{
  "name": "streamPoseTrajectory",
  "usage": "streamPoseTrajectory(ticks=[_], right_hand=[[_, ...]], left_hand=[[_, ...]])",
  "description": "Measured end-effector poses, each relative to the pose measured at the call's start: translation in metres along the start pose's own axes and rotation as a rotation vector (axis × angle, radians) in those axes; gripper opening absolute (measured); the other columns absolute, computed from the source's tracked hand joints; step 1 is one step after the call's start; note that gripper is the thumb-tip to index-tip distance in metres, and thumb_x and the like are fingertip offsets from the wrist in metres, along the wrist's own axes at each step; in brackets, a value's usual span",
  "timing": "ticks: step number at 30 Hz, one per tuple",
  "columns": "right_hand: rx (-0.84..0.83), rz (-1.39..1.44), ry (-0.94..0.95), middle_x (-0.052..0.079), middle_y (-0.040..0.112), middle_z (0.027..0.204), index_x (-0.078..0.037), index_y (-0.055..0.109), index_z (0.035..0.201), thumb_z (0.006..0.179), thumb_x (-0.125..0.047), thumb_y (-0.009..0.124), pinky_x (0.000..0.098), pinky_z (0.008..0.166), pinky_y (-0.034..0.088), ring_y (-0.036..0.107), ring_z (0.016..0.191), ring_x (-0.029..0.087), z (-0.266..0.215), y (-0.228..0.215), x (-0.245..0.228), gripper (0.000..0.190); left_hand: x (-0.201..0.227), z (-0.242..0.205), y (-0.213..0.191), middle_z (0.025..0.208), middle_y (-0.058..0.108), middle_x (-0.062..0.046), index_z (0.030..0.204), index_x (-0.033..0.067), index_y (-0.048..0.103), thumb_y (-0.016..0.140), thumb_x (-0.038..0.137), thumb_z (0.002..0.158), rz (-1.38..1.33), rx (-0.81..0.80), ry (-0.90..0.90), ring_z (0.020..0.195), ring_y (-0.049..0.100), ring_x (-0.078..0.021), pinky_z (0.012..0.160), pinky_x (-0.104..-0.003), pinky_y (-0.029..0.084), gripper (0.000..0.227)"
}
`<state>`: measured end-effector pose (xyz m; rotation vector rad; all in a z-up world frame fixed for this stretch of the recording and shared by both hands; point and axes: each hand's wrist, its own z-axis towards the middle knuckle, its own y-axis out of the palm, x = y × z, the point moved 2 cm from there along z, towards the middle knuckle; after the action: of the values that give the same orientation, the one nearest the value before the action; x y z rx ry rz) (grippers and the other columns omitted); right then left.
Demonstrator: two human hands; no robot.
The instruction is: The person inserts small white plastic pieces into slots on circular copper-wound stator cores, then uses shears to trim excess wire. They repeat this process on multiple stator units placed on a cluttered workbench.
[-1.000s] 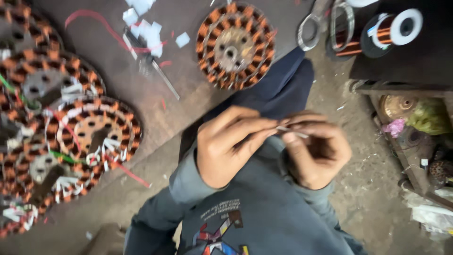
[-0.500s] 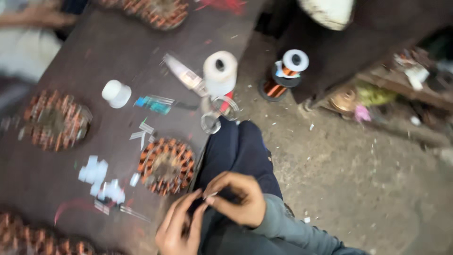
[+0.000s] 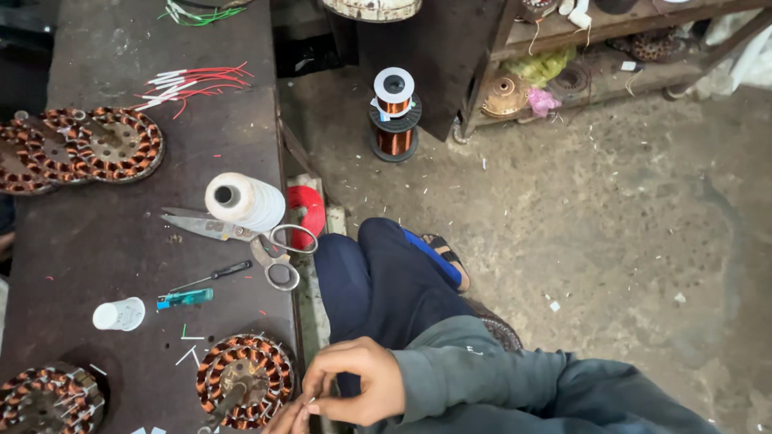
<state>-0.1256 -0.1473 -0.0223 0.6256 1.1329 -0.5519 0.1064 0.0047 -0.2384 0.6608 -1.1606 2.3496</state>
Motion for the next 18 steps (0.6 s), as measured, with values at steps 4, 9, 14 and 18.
streamPoseTrajectory(ticks=[4, 9, 14, 18], right_hand=[[0.001, -0.001, -0.003, 0.009, 0.072, 0.099, 0.0, 0.069, 0.108, 0.098, -0.004, 0.074, 0.0272, 0.08, 0.059, 0.072, 0.088, 0.017, -0.003, 0.002, 0.006, 0.011], [0.028, -0.028, -0.012, 0.009, 0.07, 0.1, 0.0, 0.067, 0.108, 0.096, -0.002, 0.072, 0.0305, 0.081, 0.059, 0.071, 0.089, 0.02, 0.0, 0.007, 0.01, 0.014], [0.022, -0.196, -0.088, 0.013, 0.064, 0.104, 0.0, 0.058, 0.113, 0.095, 0.007, 0.063, 0.0373, 0.086, 0.053, 0.064, 0.095, 0.028, 0.001, 0.012, 0.011, 0.02], [0.062, -0.245, -0.137, 0.015, 0.061, 0.108, 0.003, 0.052, 0.114, 0.095, 0.013, 0.055, 0.0385, 0.087, 0.052, 0.06, 0.093, 0.028, 0.002, 0.014, 0.007, 0.022]], left_hand=[[0.002, -0.004, -0.006, 0.09, 0.075, -0.012, 0.1, 0.0059, 0.075, 0.078, 0.012, 0.083, 0.033, -0.011, -0.009, 0.077, 0.074, -0.0214, 0.074, -0.03, 0.058, 0.018], [-0.018, 0.015, -0.009, 0.086, 0.074, -0.012, 0.098, 0.0058, 0.075, 0.079, 0.016, 0.083, 0.026, -0.027, 0.037, 0.074, 0.073, -0.0225, 0.076, -0.033, 0.059, 0.018], [0.004, 0.015, -0.011, 0.088, 0.073, -0.014, 0.099, 0.006, 0.074, 0.079, 0.016, 0.084, 0.052, -0.019, -0.029, 0.077, 0.073, -0.0242, 0.079, -0.035, 0.059, 0.018], [0.036, 0.023, -0.01, 0.096, 0.072, -0.013, 0.104, 0.0061, 0.072, 0.079, 0.013, 0.088, -0.091, 0.094, -0.113, 0.088, 0.074, -0.0239, 0.087, -0.034, 0.06, 0.019]])
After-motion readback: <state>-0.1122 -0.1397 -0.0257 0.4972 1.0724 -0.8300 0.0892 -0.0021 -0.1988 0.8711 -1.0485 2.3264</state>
